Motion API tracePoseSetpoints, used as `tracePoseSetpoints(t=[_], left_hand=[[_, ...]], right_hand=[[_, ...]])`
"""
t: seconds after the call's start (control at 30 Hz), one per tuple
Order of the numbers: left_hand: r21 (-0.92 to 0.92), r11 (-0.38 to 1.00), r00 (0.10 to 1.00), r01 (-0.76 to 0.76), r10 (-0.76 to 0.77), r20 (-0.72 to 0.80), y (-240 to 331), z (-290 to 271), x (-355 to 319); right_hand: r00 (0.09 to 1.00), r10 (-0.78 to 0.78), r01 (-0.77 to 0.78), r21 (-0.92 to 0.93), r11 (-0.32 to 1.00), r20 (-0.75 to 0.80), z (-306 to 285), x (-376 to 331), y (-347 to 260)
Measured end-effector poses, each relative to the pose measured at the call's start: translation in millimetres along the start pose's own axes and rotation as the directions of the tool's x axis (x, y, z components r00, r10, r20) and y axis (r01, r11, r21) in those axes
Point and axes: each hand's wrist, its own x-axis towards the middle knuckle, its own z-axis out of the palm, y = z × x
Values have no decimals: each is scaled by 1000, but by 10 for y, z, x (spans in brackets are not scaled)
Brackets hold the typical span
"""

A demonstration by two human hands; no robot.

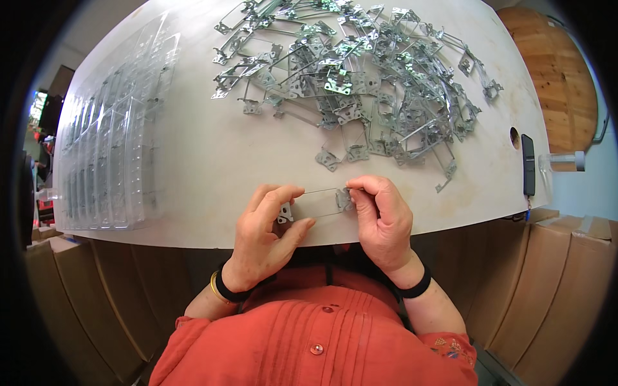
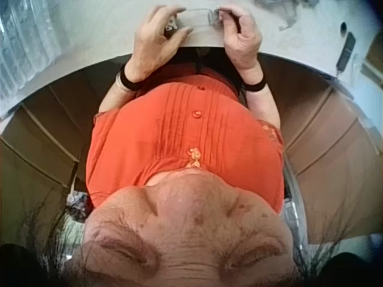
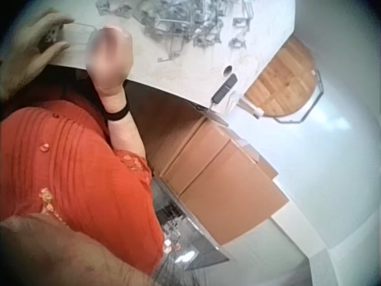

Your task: The person assembles small metal hardware components by hand at a white table. They pick up a metal bracket and a thin metal pin, insert the pin through the bracket, and place the assembled unit into a clear plastic tray. This process is repeated multiple times throughout the clip.

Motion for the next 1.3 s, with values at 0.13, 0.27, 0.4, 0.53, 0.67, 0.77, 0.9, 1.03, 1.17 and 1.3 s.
tracePoseSetpoints(t=[0.13,0.27,0.4,0.53,0.67,0.77,0.9,1.03,1.17,1.3], left_hand=[[-25,999,999,27,-27,19,14,-2,21],[-13,1000,1000,6,-6,19,-9,-2,15],[-5,1000,999,-13,13,31,-4,-5,37],[-38,999,1000,4,-4,21,-42,16,-1],[-43,999,1000,11,-11,11,-31,19,4],[-17,1000,1000,-8,8,-19,-36,25,-3],[-23,999,998,-37,36,-47,-48,31,13],[12,999,998,-41,41,-37,-29,12,20],[-12,1000,998,-28,27,-51,-53,32,-1],[-15,999,998,-41,40,-50,-46,23,11]], right_hand=[[997,63,-61,34,998,-37,21,-47,49],[997,65,-63,58,996,-31,26,-16,20],[998,37,-36,20,999,-50,16,-30,48],[998,21,-19,31,999,-60,19,-28,56],[988,48,-30,126,992,-146,13,-80,48],[993,22,-7,132,991,-114,-10,-88,44],[996,-25,34,101,994,-87,-12,-91,67],[999,-19,21,48,999,-42,-37,-89,24],[998,-48,48,4,999,-30,-42,-80,11],[998,-58,57,-19,998,-38,-38,-79,7]])
